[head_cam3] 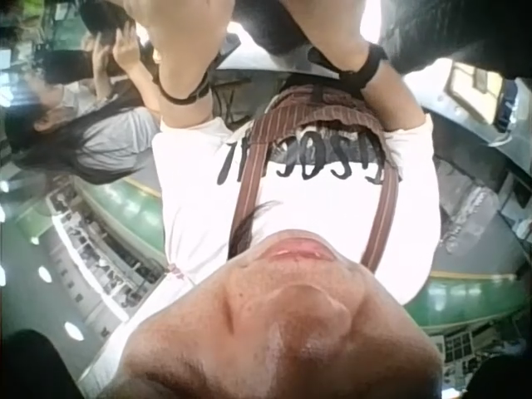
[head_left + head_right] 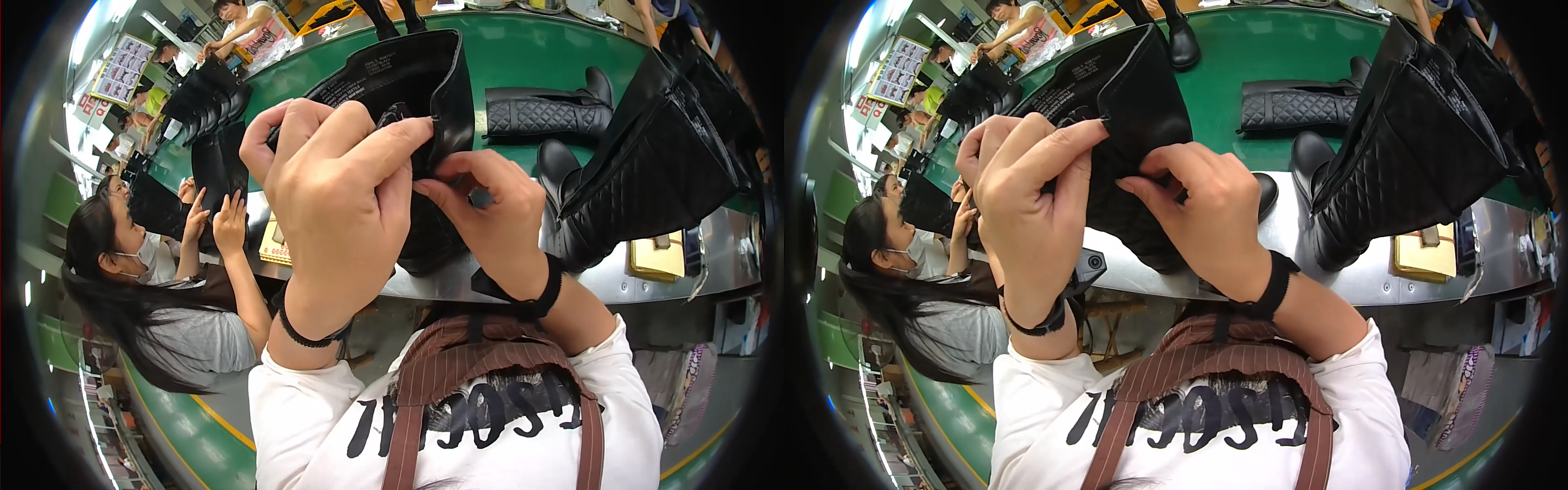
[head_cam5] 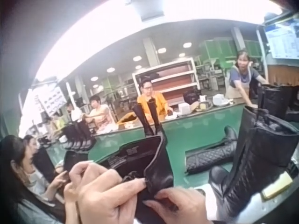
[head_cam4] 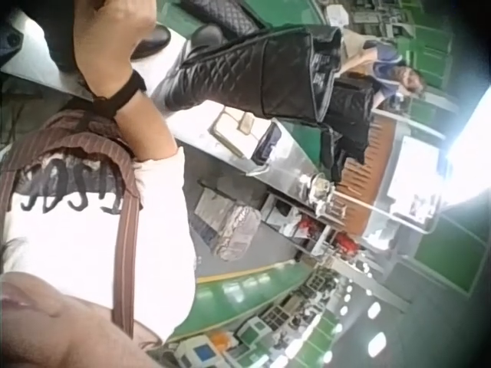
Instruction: Inspecting and cleaning black quilted boots on a manufacturing line.
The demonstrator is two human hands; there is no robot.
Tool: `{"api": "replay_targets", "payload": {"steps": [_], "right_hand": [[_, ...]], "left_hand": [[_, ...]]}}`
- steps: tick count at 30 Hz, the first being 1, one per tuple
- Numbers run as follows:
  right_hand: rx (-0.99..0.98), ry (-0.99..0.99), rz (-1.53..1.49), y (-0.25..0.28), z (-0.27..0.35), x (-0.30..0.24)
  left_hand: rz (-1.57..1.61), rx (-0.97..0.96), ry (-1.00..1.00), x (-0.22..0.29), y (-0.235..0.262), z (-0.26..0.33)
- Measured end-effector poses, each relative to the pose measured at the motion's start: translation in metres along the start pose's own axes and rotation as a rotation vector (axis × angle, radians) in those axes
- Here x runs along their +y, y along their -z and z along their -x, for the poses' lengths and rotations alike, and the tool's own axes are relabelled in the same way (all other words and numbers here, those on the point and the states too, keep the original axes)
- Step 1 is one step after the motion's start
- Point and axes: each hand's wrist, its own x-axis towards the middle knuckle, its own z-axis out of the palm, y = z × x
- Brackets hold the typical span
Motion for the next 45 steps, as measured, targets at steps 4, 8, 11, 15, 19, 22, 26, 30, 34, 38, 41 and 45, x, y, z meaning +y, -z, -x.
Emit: {"api": "replay_targets", "payload": {"steps": [4,8,11,15,19,22,26,30,34,38,41,45], "right_hand": [[-0.024,-0.149,-0.136,-0.002,0.000,-0.006],[-0.363,-0.556,-0.410,0.016,-0.014,-0.011],[-0.614,-0.653,-0.564,0.024,-0.024,-0.014],[-0.573,-0.611,-0.612,0.023,-0.023,-0.017],[-0.519,-0.629,-0.703,0.020,-0.019,-0.016],[-0.515,-0.623,-0.751,0.023,-0.021,-0.021],[-0.505,-0.644,-0.679,0.042,-0.029,-0.034],[-0.465,-0.492,-0.866,0.050,-0.041,-0.029],[-0.482,-0.487,-0.863,0.046,-0.039,-0.022],[-0.480,-0.501,-0.878,0.049,-0.039,-0.025],[-0.486,-0.536,-0.851,0.059,-0.044,-0.035],[-0.471,-0.446,-0.857,0.064,-0.048,-0.043]], "left_hand": [[0.032,-0.015,-0.009,-0.002,0.000,-0.001],[0.100,0.005,0.027,-0.002,0.001,-0.001],[0.104,-0.045,0.036,-0.004,0.004,-0.003],[0.043,-0.060,-0.014,-0.007,0.006,-0.006],[0.056,-0.053,0.076,-0.007,0.001,-0.008],[0.070,-0.120,0.170,-0.007,-0.005,-0.013],[0.243,-0.062,0.045,0.000,-0.002,-0.013],[0.241,-0.064,0.010,0.005,-0.009,-0.015],[0.119,0.019,-0.032,0.005,-0.014,-0.011],[0.129,0.033,0.059,0.010,-0.014,-0.004],[0.137,0.021,0.027,0.020,-0.009,-0.004],[0.208,0.005,0.036,0.024,0.005,-0.004]]}}
